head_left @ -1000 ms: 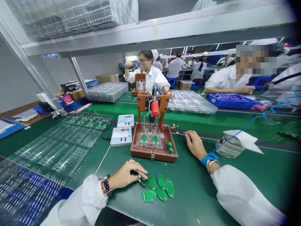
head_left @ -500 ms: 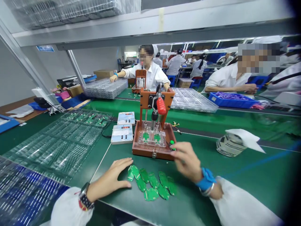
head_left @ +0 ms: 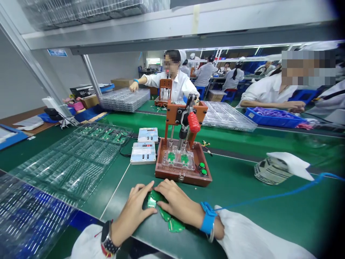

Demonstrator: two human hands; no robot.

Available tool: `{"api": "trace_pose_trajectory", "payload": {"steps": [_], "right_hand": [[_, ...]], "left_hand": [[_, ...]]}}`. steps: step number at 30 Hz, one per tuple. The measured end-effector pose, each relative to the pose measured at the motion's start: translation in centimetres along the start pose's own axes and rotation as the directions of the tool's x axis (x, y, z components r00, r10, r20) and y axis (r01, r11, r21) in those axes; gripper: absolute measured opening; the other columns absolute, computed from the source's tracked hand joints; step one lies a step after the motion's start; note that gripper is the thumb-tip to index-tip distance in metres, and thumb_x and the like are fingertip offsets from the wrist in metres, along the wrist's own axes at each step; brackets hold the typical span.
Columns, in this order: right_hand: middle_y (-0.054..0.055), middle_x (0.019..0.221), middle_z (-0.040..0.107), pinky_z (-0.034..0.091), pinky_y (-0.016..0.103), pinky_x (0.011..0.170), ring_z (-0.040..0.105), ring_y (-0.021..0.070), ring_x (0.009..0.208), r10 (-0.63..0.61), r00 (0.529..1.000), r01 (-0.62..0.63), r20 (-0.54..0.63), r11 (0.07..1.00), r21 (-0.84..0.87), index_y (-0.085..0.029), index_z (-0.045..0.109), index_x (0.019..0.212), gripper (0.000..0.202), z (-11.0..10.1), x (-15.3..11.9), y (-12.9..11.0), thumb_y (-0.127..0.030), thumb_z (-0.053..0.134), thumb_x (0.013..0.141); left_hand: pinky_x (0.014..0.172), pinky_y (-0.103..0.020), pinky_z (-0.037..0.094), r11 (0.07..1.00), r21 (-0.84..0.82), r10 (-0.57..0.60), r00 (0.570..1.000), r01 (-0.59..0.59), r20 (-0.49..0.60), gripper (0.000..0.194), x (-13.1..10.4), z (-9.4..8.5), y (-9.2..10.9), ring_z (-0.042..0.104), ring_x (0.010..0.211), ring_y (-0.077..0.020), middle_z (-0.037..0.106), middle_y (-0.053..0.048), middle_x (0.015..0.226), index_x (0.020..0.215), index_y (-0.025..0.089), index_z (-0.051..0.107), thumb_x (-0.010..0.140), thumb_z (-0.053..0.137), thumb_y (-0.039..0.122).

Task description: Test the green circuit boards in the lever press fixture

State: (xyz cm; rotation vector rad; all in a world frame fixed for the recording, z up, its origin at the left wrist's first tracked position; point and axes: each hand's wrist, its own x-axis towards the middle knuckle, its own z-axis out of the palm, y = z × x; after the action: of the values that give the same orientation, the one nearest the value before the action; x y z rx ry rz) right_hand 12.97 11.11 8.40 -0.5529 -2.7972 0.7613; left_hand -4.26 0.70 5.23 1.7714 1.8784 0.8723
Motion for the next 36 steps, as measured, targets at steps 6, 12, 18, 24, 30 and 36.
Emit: {"api": "trace_pose_trajectory", "payload": {"steps": [6, 12, 18, 24, 30, 36], "right_hand": [[0.007, 0.106, 0.06, 0.046, 0.039, 0.091, 0.052, 0.0219, 0.099, -0.026, 0.999, 0.029, -0.045, 0.996, 0.081, -0.019, 0.058, 0.115, 0.035, 0.4, 0.4, 0.8, -0.006, 0.055, 0.082], [0.005, 0.103, 0.058, 0.043, 0.039, 0.092, 0.052, 0.0202, 0.099, -0.025, 1.0, 0.027, -0.019, 0.988, 0.149, -0.02, 0.06, 0.109, 0.032, 0.4, 1.2, 1.2, -0.005, 0.059, 0.08], [0.001, 0.082, 0.058, 0.046, 0.024, 0.07, 0.055, 0.013, 0.073, 0.095, 0.993, -0.062, -0.073, 0.932, 0.358, -0.017, 0.066, 0.095, 0.03, 0.2, 2.3, 1.0, 0.003, 0.055, 0.075], [0.002, 0.087, 0.067, 0.049, 0.025, 0.079, 0.062, 0.0137, 0.082, 0.043, 0.997, -0.01, -0.056, 0.872, 0.49, -0.016, 0.066, 0.093, 0.036, 0.2, 3.3, 0.6, 0.008, 0.048, 0.073], [0.003, 0.095, 0.066, 0.048, 0.032, 0.091, 0.061, 0.017, 0.093, 0.017, 0.997, 0.015, -0.073, 0.911, 0.413, -0.018, 0.066, 0.095, 0.034, 1.0, 3.9, 1.1, 0.005, 0.049, 0.076], [0.007, 0.115, 0.059, 0.047, 0.033, 0.097, 0.057, 0.0175, 0.108, -0.166, 0.979, 0.19, -0.117, 0.953, 0.236, -0.019, 0.06, 0.107, 0.034, 0.7, 2.8, 0.1, 0.001, 0.05, 0.08]], "left_hand": [[0.094, -0.044, 0.041, 0.999, 0.033, -0.017, 1.0, 0.017, 0.003, 0.072, -0.2, -1.2, -0.5, 0.051, 0.107, -0.0282, 0.062, -0.008, 0.113, 0.136, 0.027, 0.048, 0.07, 0.076, 0.017], [0.095, -0.044, 0.041, 0.998, 0.052, -0.041, 0.999, 0.04, 0.019, 0.064, -0.4, -1.8, -0.8, 0.051, 0.109, -0.0289, 0.061, -0.009, 0.112, 0.128, 0.024, 0.056, 0.068, 0.078, 0.017], [0.104, -0.043, 0.037, 0.998, -0.055, 0.019, 0.998, -0.016, 0.054, 0.059, -1.0, -2.4, -0.8, 0.047, 0.119, -0.0254, 0.054, -0.008, 0.126, 0.135, 0.027, 0.048, 0.079, 0.057, 0.01], [0.101, -0.042, 0.042, 0.996, -0.068, 0.056, 0.997, -0.052, 0.045, 0.064, -0.8, -3.1, -1.8, 0.053, 0.112, -0.0214, 0.061, -0.007, 0.116, 0.137, 0.026, 0.046, 0.079, 0.035, 0.001], [0.105, -0.043, 0.04, 0.996, -0.007, 0.087, 0.994, -0.088, -0.068, 0.049, -0.8, -3.1, -1.9, 0.051, 0.119, -0.0238, 0.058, -0.008, 0.126, 0.127, 0.024, 0.057, 0.084, 0.039, 0.009], [0.101, -0.045, 0.045, 0.998, -0.009, 0.062, 0.991, -0.064, -0.119, 0.043, -1.7, -1.7, -1.4, 0.053, 0.117, -0.0258, 0.059, -0.008, 0.124, 0.126, 0.027, 0.057, 0.085, 0.049, 0.016]]}}
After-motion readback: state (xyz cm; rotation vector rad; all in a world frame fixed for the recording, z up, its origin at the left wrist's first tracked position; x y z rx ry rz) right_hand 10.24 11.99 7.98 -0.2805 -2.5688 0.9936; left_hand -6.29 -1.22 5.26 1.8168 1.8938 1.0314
